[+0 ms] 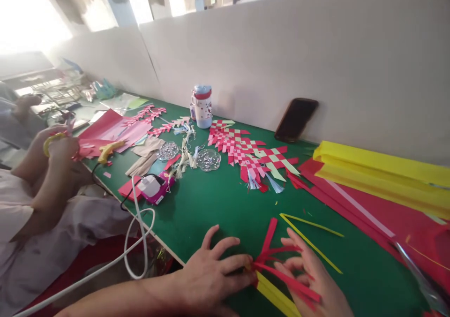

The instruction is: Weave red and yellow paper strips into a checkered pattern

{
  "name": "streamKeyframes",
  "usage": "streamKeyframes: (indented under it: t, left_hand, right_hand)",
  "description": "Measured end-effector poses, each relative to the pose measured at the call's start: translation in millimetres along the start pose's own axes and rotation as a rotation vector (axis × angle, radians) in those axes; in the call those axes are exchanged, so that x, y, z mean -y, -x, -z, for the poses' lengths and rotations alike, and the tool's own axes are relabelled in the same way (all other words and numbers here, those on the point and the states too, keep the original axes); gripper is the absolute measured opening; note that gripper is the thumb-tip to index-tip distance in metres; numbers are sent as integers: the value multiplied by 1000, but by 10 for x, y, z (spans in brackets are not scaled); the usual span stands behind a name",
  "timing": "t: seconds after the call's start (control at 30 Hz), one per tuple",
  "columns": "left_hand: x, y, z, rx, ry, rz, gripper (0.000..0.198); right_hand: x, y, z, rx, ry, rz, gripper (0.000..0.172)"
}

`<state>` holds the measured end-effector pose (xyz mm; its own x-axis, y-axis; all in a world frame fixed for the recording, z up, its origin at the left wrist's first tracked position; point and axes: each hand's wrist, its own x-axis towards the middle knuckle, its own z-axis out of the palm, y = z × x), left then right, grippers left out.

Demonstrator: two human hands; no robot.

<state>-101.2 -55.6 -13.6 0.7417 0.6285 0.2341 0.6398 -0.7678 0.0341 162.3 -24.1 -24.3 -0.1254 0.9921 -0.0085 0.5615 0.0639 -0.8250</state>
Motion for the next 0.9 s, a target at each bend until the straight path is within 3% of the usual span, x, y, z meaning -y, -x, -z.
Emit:
streamKeyframes:
  t: [0.23,0.5,0.7,0.8,0.9]
  left_hand:
    - [-27,-46,91,-7,34,-4,72]
    - [-46,-33,52,-7,74,14,73]
    - [-41,-20,9,-7,81,23,73]
    - [-48,-10,-6,5,97,45,72]
    - [-53,6,-31,-1,112,63,73]
  right_hand:
    - [59,180,128,-74,0,-43,62]
    - [235,253,108,-122,45,108,51]
    - [426,204,120,75,124,364,22]
    - [474,215,152,227,93,476,21]
    - [491,234,190,289,125,519,23]
